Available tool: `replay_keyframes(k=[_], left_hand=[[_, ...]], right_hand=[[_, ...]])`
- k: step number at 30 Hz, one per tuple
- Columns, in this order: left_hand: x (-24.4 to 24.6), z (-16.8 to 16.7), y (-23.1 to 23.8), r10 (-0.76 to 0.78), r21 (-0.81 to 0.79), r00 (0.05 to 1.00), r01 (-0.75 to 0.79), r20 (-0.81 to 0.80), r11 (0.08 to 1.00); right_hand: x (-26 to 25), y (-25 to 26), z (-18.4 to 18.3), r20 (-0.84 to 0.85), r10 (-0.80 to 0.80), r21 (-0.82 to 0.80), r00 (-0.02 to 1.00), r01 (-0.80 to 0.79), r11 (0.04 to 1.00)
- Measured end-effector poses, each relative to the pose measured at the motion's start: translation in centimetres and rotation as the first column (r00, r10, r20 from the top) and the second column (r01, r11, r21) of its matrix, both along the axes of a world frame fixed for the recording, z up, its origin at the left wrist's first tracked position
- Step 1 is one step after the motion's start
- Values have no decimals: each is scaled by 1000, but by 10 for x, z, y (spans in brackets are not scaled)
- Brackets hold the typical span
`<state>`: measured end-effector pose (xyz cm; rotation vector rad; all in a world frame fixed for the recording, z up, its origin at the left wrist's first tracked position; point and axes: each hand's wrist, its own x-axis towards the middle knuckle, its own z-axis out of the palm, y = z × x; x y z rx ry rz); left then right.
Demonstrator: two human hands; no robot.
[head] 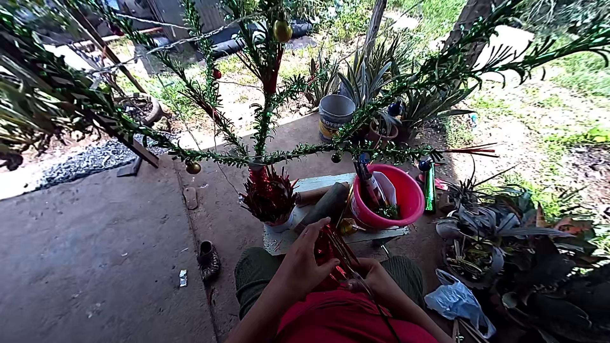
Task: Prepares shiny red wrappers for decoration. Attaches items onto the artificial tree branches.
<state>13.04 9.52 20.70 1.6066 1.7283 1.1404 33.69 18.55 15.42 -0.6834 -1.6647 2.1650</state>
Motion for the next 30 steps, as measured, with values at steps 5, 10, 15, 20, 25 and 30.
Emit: replay_keyframes(k=[5, 10, 15, 20, 25, 30], left_hand=[[-1, 2, -1, -3, -9, 1000, 4, 30, 1000], [-2, 2, -2, -5, -19, 999, 6, 45, 1000], [-2, 3, -1, -9, -32, 999, 11, 50, 999], [-4, 0, 0, 17, -57, 998, -14, 54, 998], [-18, -1, 5, 293, -39, 954, -296, -70, 954], [-27, -3, 4, 382, -11, 919, -385, -97, 923]], right_hand=[[-2, 1, 2, -7, 19, -14, 1000, -19, 1000], [-3, 2, 3, -5, 16, -21, 1000, -16, 1000], [-4, 2, 4, -6, 11, -32, 1000, -11, 999], [-2, 5, 0, -3, 51, -47, 999, -51, 998], [11, 17, -14, 45, 223, -20, 974, -222, 975], [21, 19, -16, 203, 223, 29, 953, -234, 972]])
